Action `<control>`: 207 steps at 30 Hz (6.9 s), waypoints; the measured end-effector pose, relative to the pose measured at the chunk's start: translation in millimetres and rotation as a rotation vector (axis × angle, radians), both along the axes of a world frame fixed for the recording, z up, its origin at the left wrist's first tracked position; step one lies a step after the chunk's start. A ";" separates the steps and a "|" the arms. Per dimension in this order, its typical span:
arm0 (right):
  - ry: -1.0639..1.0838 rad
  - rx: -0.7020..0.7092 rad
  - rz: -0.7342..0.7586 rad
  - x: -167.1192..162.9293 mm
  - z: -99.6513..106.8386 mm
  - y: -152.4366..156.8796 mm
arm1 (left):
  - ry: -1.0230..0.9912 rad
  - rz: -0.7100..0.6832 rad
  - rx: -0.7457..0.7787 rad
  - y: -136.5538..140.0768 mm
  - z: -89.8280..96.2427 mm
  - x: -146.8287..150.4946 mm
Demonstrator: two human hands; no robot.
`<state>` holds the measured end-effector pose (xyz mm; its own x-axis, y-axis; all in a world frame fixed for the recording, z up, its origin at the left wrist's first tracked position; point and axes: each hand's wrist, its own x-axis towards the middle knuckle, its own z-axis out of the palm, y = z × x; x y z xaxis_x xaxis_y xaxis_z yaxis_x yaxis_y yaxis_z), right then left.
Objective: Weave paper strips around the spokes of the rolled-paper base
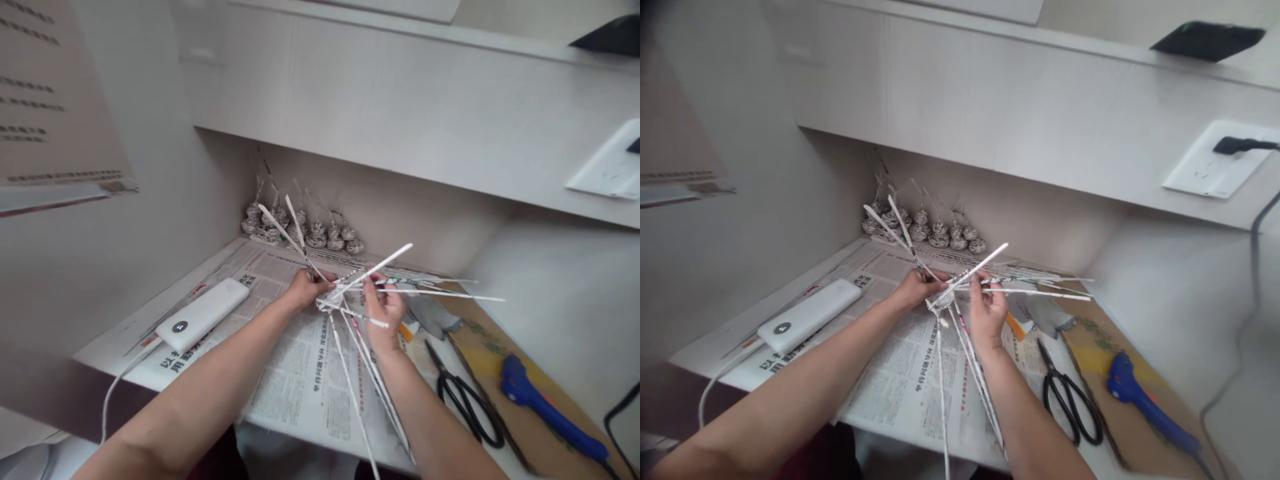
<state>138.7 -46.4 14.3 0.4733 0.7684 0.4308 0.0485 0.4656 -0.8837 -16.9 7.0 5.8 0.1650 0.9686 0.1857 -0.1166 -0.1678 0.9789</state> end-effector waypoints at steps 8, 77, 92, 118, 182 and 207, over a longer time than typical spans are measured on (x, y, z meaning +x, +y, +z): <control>0.311 -0.550 0.473 2.8 -15.5 9.8 | -0.040 -0.001 -0.060 5.5 -8.6 0.5; -0.147 -0.189 0.165 -4.4 -42.9 14.4 | -0.154 -0.082 -0.279 -9.8 -11.5 21.1; 0.361 -0.444 0.439 0.6 -36.5 20.9 | -0.117 -0.130 -0.308 -10.2 -4.2 19.3; -0.247 -0.365 0.024 -6.3 -35.4 8.5 | -0.148 0.077 -0.225 -15.4 -14.7 30.1; 0.073 -0.419 0.283 -46.2 -35.5 -18.9 | 0.164 0.135 0.075 -73.7 -13.8 -10.6; -0.150 -0.325 0.225 -31.2 -25.1 -11.6 | -0.187 0.114 -0.391 -72.1 -0.1 -14.0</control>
<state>107.5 -58.0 -10.8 0.2285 0.9527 0.2003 0.1169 0.1774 -0.9772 -30.9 -65.1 5.8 0.0519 0.9821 -0.1813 -0.3000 0.1885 0.9351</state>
